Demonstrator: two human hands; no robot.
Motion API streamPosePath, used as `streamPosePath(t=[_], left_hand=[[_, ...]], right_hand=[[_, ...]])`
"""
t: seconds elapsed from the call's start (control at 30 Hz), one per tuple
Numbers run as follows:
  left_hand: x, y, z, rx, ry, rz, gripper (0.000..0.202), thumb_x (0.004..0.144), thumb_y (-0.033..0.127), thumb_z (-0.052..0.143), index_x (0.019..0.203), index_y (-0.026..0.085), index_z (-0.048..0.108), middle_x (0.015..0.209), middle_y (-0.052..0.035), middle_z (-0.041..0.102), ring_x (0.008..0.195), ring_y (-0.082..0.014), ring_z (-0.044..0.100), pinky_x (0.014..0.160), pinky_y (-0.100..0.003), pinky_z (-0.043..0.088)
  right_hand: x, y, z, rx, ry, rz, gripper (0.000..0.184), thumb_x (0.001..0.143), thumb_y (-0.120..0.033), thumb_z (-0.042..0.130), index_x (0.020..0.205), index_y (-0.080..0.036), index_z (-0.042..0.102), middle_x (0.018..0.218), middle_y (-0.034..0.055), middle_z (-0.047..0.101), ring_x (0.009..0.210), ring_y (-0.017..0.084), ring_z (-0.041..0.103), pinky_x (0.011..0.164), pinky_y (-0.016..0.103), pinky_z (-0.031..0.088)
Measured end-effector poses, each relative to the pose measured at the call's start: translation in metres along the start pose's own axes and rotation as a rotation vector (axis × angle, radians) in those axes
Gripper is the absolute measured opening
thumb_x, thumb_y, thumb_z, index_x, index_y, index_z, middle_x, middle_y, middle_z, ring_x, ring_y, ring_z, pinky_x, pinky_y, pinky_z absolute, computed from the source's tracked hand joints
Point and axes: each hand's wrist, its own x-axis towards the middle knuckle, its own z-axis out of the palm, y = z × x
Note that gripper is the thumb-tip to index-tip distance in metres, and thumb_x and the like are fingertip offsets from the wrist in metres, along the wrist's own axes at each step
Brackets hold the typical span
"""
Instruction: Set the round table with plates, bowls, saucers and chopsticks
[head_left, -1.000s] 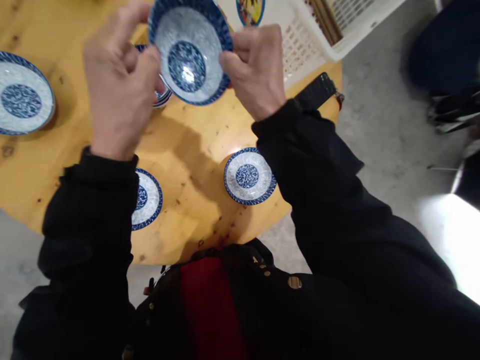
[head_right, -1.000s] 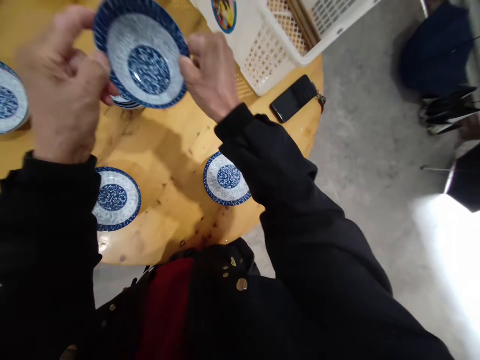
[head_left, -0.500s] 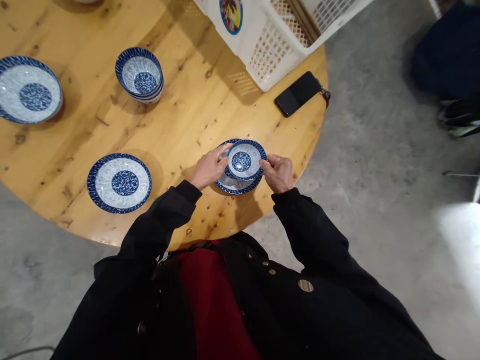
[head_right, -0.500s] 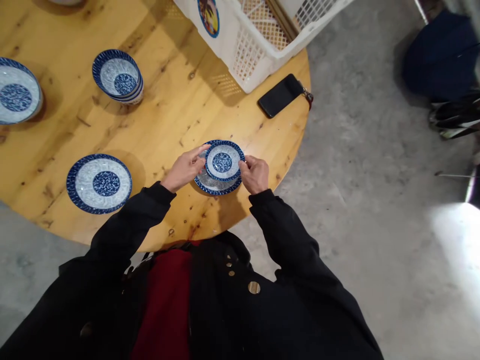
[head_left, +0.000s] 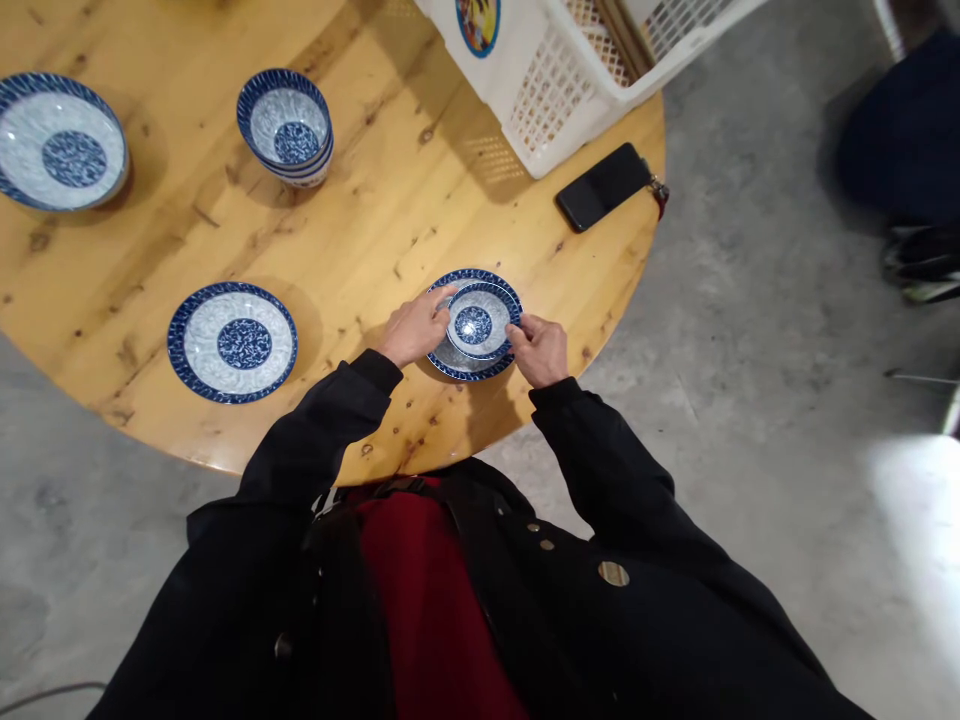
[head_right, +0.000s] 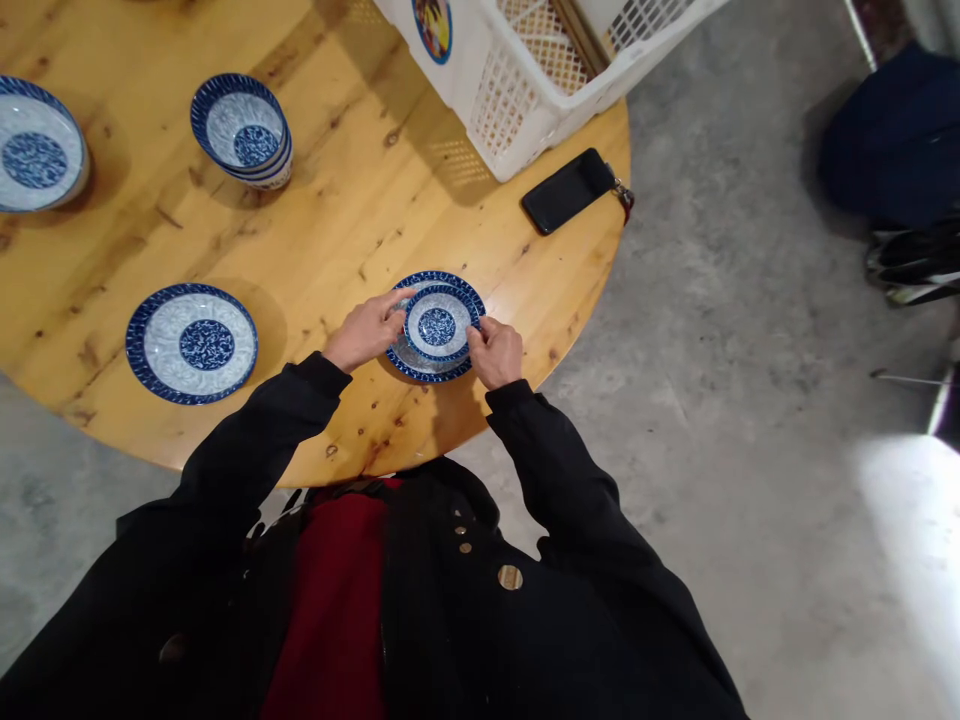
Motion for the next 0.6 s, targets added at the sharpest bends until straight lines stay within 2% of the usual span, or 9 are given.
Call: streamPosePath(t=[0.13,0.23,0.4,0.6], left_hand=[[-0.004,0.000,-0.011,0.009,0.065,-0.037,0.050,0.094,0.027,0.045,0.142,0.018,0.054,0.107,-0.0096,0.075,0.105,-0.0282,0.068,0.096,-0.042,0.051],[-0.015,-0.006,-0.024,-0.075,0.154,-0.011,0.045,0.096,0.029,0.043,0.137,0.015,0.058,0.107,-0.0101,0.074,0.102,-0.0253,0.069,0.098,-0.040,0.051],[-0.039,-0.020,-0.040,-0.266,0.268,0.011,0.040,0.099,0.031,0.041,0.128,0.014,0.062,0.099,-0.0087,0.072,0.093,-0.0198,0.070,0.094,-0.037,0.053],[-0.057,-0.034,-0.043,-0.377,0.303,-0.001,0.034,0.096,0.029,0.047,0.121,0.015,0.065,0.096,-0.0076,0.071,0.088,-0.0181,0.069,0.086,-0.034,0.055]], right_hand=[[-0.002,-0.011,-0.013,-0.042,-0.006,0.063,0.029,0.089,-0.043,0.048,0.067,-0.025,0.048,0.052,-0.0004,0.052,0.061,0.021,0.061,0.063,0.031,0.047],[-0.005,-0.017,-0.018,-0.030,-0.041,0.094,0.032,0.088,-0.048,0.047,0.067,-0.024,0.050,0.052,0.0014,0.058,0.056,0.021,0.062,0.058,0.030,0.046],[-0.011,-0.017,-0.012,0.124,-0.022,0.171,0.021,0.080,-0.039,0.052,0.068,-0.023,0.051,0.047,-0.0026,0.053,0.044,0.018,0.058,0.045,0.028,0.045],[-0.014,-0.019,-0.003,0.296,0.028,0.263,0.017,0.073,-0.037,0.059,0.071,-0.020,0.057,0.047,-0.0041,0.052,0.042,0.018,0.058,0.038,0.028,0.047]])
